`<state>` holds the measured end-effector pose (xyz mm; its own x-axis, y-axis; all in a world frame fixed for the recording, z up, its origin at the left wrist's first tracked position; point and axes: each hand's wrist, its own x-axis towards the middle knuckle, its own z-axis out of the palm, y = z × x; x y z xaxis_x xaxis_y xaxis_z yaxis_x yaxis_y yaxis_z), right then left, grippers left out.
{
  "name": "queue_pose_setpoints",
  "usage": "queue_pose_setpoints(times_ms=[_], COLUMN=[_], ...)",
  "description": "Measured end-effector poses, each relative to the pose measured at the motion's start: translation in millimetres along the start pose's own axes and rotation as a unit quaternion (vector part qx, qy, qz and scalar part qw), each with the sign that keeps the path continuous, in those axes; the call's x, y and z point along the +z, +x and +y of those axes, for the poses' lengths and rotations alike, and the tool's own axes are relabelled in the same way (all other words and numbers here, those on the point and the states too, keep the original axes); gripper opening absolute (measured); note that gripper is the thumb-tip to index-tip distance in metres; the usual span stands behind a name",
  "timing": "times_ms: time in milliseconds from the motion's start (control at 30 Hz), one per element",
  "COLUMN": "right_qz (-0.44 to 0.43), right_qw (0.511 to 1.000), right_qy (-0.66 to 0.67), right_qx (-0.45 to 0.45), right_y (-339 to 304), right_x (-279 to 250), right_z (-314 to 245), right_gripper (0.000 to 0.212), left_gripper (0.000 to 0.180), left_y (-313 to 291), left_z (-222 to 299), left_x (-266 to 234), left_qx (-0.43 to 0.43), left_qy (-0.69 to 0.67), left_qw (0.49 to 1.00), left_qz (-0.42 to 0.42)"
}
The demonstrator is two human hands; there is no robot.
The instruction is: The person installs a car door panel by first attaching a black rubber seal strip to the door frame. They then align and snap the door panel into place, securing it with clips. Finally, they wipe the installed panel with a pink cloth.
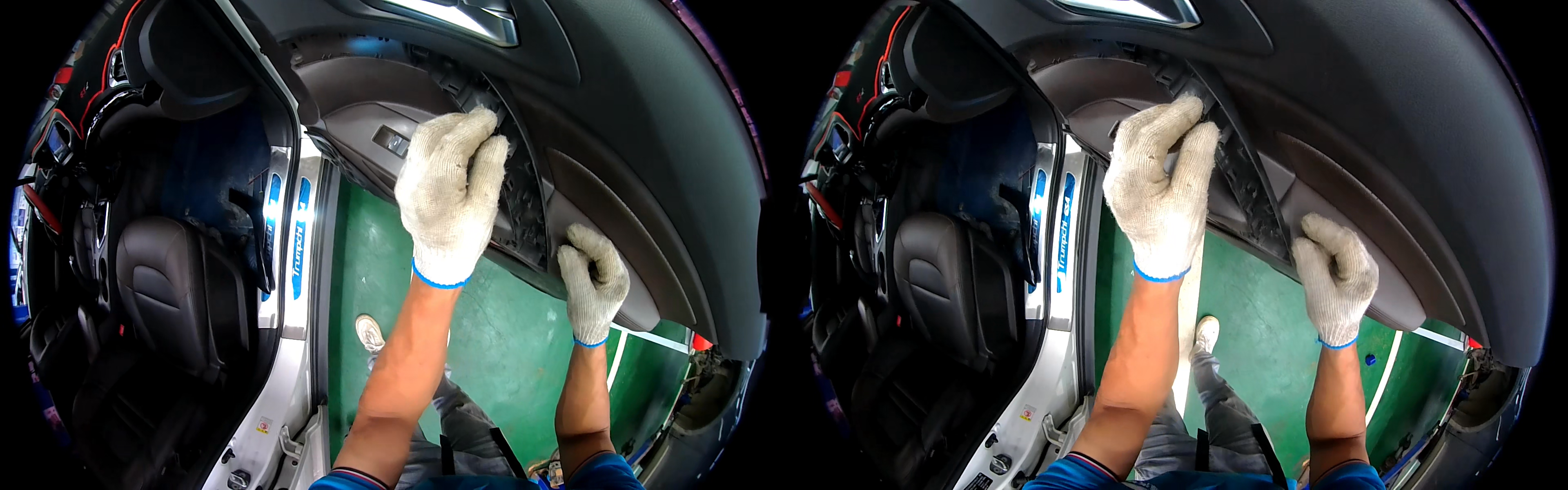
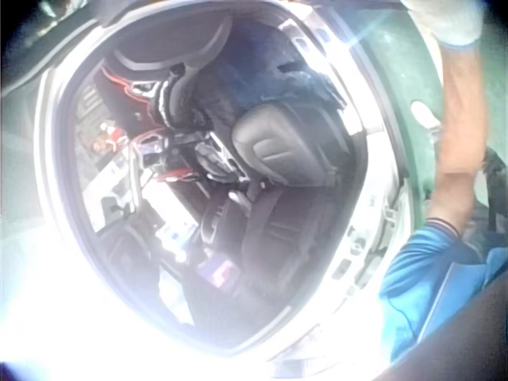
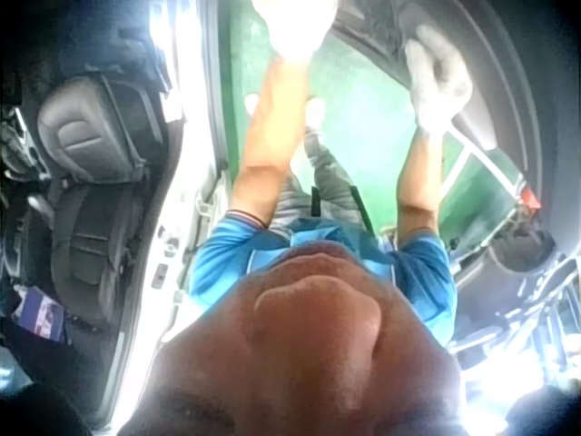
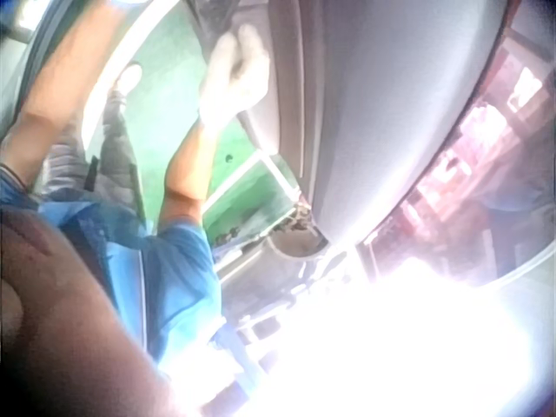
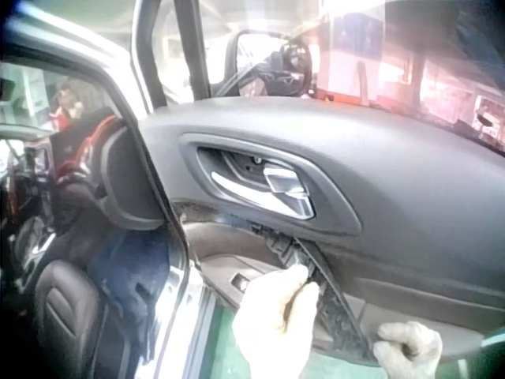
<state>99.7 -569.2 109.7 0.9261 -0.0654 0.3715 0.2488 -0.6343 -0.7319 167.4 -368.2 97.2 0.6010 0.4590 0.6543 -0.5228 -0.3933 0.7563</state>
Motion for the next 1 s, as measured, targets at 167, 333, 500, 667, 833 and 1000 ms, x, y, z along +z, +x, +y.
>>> queue_pose_setpoints(times_ms=[167,333,500,667,833,1000], right_qz=[0.004,0.008,0.004,0.007,0.01,0.016], right_qw=[1.0,1.0,1.0,1.0,0.999,0.999], right_qy=[0.007,0.006,0.003,-0.007,-0.011,0.005], right_qx=[0.009,0.001,0.005,0.019,0.042,0.048], right_y=[-0.8,-0.8,-1.6,-2.4,-4.3,-4.5], right_x=[1.9,1.9,3.0,3.3,3.8,6.0], right_z=[0.8,-1.4,1.9,-0.1,3.5,2.6], right_gripper=[0.023,0.023,0.023,0.022,0.022,0.021], left_gripper=[0.023,0.023,0.022,0.021,0.016,0.014], left_y=[1.1,-1.5,-2.0,0.2,3.8,5.0], left_z=[-5.6,0.3,-3.4,-1.4,0.9,-3.9], left_x=[4.5,6.6,7.7,7.6,5.0,8.1], left_qx=[0.045,0.012,0.05,0.051,0.045,0.048], left_qy=[0.008,-0.002,0.05,0.055,0.104,0.072], left_qw=[0.999,0.999,0.996,0.996,0.993,0.995], left_qz=[0.023,0.035,0.05,0.054,0.035,0.049])
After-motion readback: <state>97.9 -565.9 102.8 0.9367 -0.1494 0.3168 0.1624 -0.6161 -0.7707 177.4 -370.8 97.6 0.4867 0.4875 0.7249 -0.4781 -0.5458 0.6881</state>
